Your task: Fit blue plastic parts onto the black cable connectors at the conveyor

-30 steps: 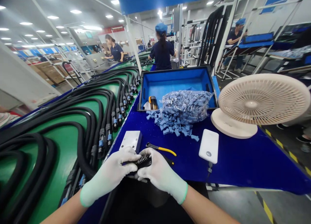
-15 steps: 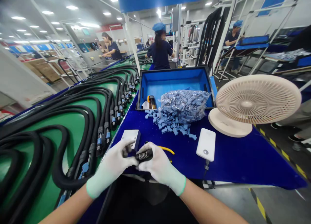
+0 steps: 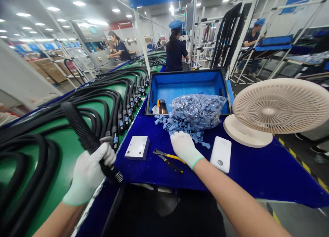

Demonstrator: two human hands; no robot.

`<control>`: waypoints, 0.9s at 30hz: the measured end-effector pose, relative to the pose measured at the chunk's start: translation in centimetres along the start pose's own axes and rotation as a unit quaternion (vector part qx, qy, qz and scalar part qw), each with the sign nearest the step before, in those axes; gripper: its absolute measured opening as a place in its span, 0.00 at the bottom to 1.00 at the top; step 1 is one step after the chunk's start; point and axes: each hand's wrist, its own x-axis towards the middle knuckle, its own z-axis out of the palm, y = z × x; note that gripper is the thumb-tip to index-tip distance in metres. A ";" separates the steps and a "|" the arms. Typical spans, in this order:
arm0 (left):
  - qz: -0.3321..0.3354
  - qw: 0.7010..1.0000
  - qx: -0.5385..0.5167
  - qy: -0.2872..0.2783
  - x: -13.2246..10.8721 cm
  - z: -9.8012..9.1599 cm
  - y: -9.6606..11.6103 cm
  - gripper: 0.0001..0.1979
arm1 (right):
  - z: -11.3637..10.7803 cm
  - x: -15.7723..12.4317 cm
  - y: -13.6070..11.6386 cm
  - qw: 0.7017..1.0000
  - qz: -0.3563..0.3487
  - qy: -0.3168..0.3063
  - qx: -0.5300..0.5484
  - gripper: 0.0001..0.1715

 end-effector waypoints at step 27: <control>0.118 0.954 0.277 -0.015 8.6 1.1 -2.7 0.19 | -0.5 6.8 -10.5 0.874 -0.167 -0.028 0.456 0.08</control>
